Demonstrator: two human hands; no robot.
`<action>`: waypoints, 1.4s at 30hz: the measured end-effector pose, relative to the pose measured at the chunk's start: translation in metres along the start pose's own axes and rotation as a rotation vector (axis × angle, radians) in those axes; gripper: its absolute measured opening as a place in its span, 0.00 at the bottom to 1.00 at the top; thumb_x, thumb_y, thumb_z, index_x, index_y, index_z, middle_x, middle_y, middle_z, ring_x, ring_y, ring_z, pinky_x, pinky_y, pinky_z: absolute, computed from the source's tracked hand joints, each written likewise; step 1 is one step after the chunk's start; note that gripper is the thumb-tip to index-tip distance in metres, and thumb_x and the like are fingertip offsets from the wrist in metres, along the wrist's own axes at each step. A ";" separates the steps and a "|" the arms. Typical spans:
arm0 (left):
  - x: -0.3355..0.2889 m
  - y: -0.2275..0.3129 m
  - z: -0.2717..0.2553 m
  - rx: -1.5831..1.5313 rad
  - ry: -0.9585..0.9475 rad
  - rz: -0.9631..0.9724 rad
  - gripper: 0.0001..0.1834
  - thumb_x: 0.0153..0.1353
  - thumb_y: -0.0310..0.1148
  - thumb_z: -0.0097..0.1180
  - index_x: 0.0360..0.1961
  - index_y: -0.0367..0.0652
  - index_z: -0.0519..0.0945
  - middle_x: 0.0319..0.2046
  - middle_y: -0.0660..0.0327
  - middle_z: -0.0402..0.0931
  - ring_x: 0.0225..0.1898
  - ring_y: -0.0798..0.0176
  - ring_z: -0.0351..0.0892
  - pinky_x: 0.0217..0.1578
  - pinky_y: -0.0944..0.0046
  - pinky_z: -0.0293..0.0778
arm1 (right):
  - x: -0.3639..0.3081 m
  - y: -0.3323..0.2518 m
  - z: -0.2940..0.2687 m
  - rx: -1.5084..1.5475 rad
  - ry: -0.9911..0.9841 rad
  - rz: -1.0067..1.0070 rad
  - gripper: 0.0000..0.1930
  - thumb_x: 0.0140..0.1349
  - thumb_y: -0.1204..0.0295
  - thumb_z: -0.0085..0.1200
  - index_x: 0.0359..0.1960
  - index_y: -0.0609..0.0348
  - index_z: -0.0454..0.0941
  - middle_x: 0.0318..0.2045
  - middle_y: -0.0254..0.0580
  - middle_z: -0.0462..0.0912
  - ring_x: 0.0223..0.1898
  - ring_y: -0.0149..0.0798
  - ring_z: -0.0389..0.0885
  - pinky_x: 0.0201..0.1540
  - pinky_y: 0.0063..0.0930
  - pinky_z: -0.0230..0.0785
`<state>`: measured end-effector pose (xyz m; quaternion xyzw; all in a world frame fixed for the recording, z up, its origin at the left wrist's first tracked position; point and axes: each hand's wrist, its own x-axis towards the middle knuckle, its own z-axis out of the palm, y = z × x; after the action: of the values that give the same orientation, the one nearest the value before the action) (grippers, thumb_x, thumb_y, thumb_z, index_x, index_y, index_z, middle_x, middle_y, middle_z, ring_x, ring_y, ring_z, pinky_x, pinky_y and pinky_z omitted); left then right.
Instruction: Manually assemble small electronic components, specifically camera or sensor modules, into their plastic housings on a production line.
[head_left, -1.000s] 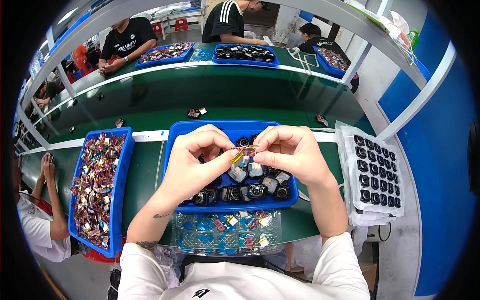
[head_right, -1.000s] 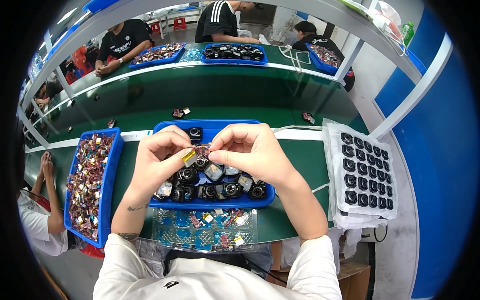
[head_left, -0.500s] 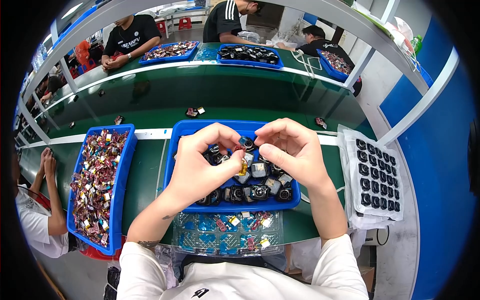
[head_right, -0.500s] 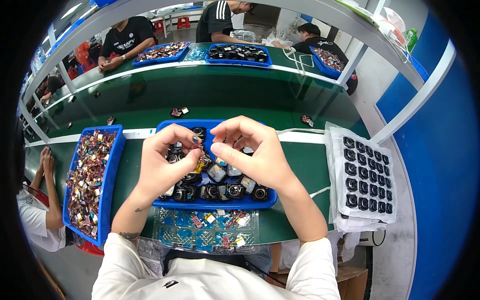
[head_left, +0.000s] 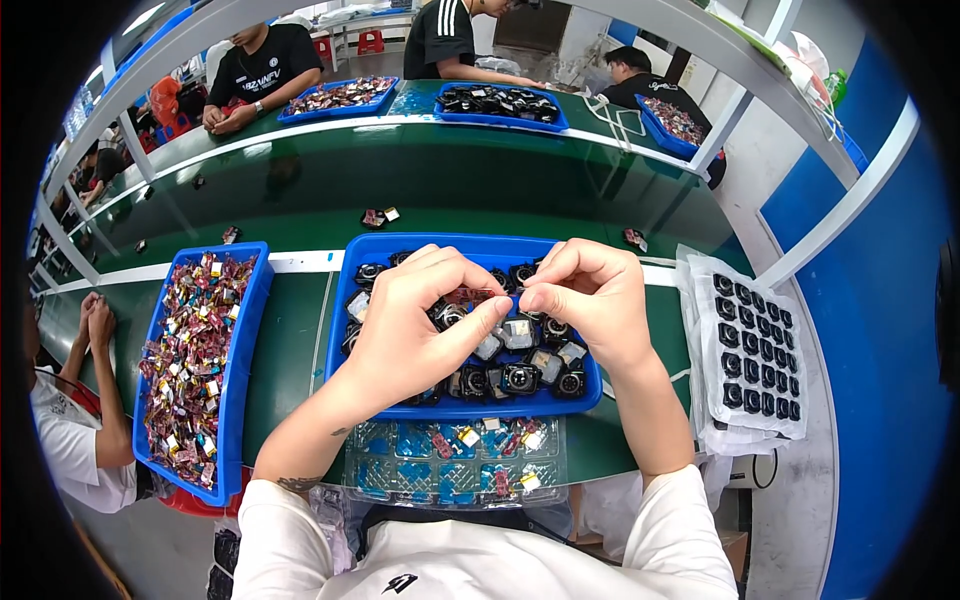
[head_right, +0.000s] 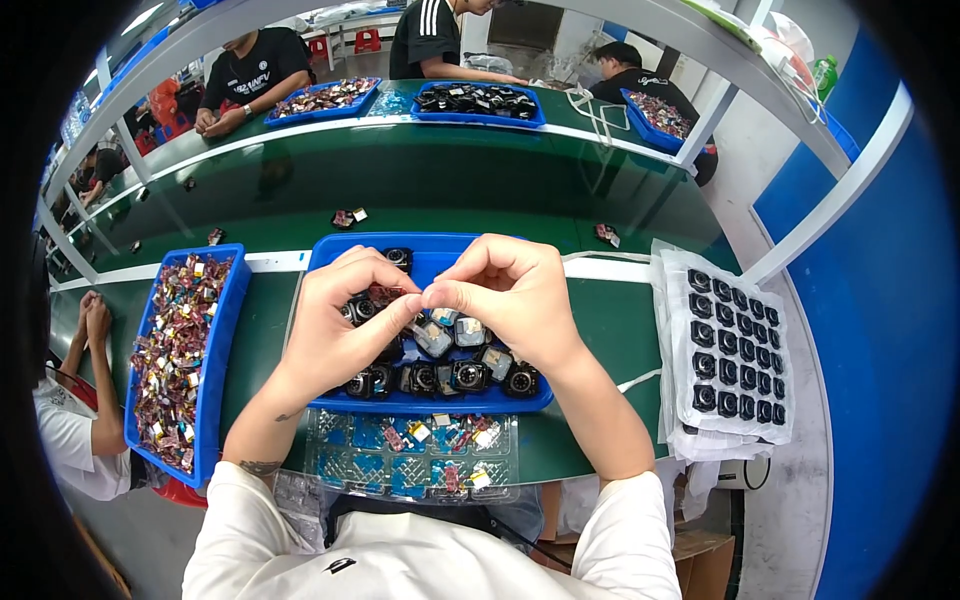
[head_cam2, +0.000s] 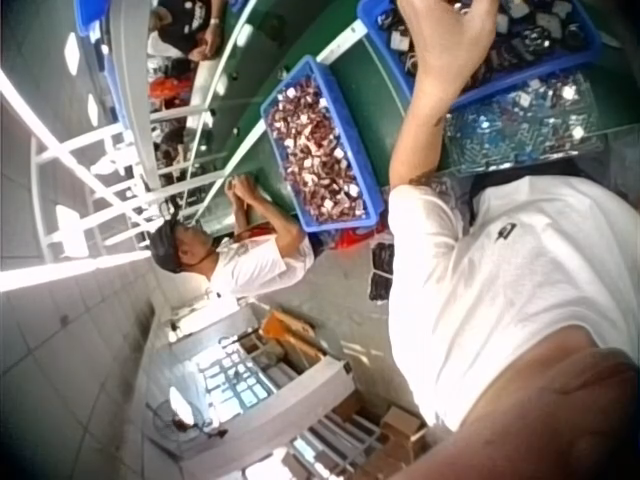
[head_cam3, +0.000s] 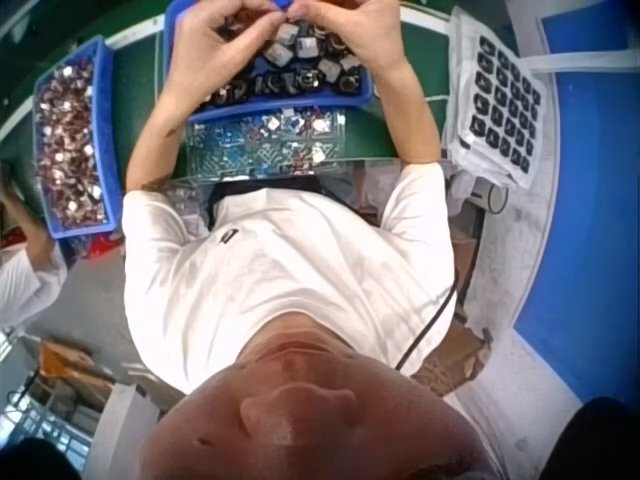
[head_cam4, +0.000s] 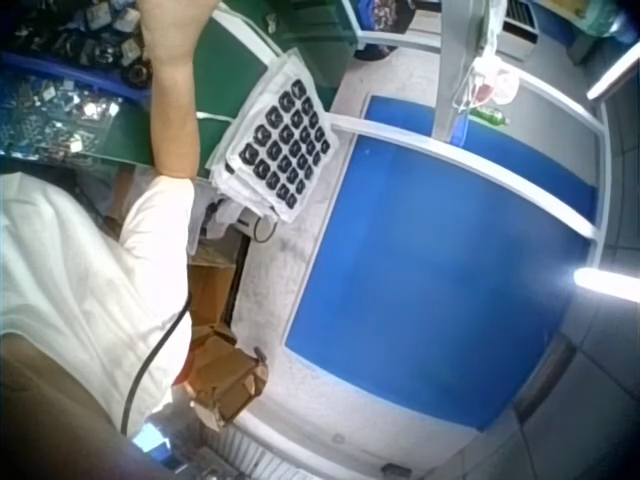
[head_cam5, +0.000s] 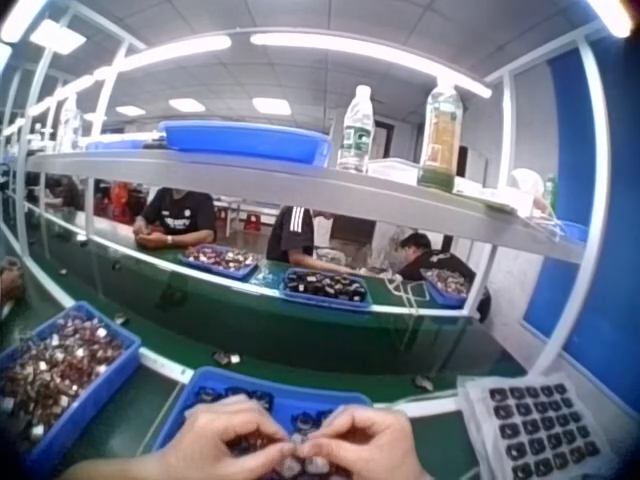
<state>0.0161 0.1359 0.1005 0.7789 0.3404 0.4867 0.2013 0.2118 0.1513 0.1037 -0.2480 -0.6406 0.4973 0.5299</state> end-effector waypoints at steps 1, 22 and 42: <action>0.000 0.000 0.001 -0.034 -0.020 0.012 0.06 0.53 0.27 0.64 0.31 0.37 0.82 0.25 0.61 0.78 0.28 0.69 0.73 0.31 0.69 0.69 | 0.001 0.001 -0.001 0.001 0.000 0.003 0.05 0.54 0.79 0.64 0.25 0.65 0.80 0.24 0.36 0.80 0.27 0.25 0.79 0.32 0.17 0.72; -0.001 -0.003 0.000 -0.493 -0.006 -0.331 0.05 0.58 0.27 0.59 0.30 0.35 0.80 0.25 0.68 0.78 0.27 0.79 0.72 0.29 0.76 0.68 | -0.002 -0.001 0.007 -0.002 -0.043 0.005 0.07 0.57 0.74 0.63 0.31 0.66 0.80 0.28 0.36 0.82 0.30 0.24 0.78 0.33 0.16 0.71; 0.007 -0.007 -0.031 -0.591 -0.105 -0.291 0.05 0.57 0.27 0.60 0.30 0.36 0.80 0.28 0.66 0.75 0.33 0.75 0.72 0.36 0.74 0.67 | 0.007 0.050 0.001 -1.260 -0.186 -0.149 0.07 0.57 0.70 0.56 0.30 0.61 0.78 0.26 0.44 0.78 0.29 0.48 0.78 0.30 0.40 0.70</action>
<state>-0.0118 0.1450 0.1142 0.6540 0.2813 0.4899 0.5032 0.1987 0.1758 0.0615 -0.4223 -0.8688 0.0067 0.2582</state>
